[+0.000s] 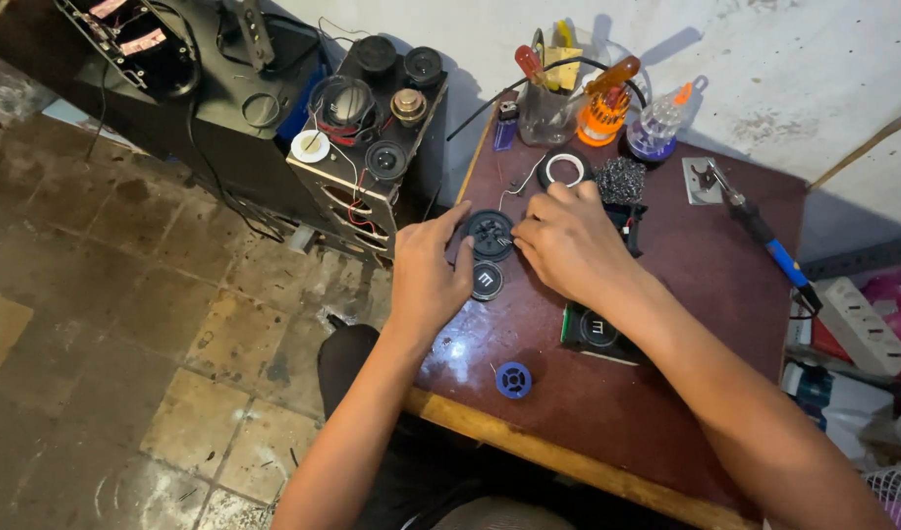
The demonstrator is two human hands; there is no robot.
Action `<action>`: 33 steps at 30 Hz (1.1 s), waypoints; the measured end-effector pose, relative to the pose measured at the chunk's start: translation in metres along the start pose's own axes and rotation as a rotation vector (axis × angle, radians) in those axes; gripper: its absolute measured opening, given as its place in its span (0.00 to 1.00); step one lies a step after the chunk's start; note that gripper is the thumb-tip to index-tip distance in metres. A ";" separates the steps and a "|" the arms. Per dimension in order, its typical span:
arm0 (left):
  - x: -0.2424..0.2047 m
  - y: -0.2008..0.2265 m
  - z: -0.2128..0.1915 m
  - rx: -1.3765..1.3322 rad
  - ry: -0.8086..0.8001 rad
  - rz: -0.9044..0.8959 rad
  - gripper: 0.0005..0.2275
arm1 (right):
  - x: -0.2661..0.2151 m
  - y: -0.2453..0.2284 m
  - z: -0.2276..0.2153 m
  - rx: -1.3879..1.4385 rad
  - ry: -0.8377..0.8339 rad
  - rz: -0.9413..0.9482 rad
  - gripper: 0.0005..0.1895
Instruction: The person assembles a small electronic device by attaching a circular speaker component to a circuit board and securing it into a black casing. They then use a screwdriver to fasten screws into the casing to complete the assembly.
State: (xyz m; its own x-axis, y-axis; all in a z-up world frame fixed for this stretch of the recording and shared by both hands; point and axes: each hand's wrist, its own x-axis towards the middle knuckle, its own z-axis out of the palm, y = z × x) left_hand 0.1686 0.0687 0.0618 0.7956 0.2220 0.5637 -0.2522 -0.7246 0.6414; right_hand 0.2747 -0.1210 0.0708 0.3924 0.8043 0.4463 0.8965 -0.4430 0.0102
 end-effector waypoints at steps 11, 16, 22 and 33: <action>-0.002 -0.004 0.004 0.031 0.001 -0.017 0.20 | 0.003 0.002 0.009 -0.027 -0.112 0.053 0.06; -0.002 -0.003 0.004 0.034 -0.014 -0.028 0.21 | 0.005 0.002 0.011 0.003 -0.155 0.071 0.05; -0.003 -0.004 0.005 0.048 -0.035 -0.054 0.19 | 0.010 0.001 0.008 0.036 -0.185 0.078 0.06; -0.002 -0.002 0.004 0.060 -0.054 -0.075 0.17 | 0.006 0.004 0.010 0.019 -0.145 0.070 0.07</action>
State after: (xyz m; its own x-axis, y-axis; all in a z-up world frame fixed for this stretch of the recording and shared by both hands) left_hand 0.1699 0.0665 0.0573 0.8399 0.2429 0.4853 -0.1585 -0.7454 0.6475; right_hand 0.2831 -0.1143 0.0645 0.4782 0.8213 0.3112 0.8691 -0.4934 -0.0335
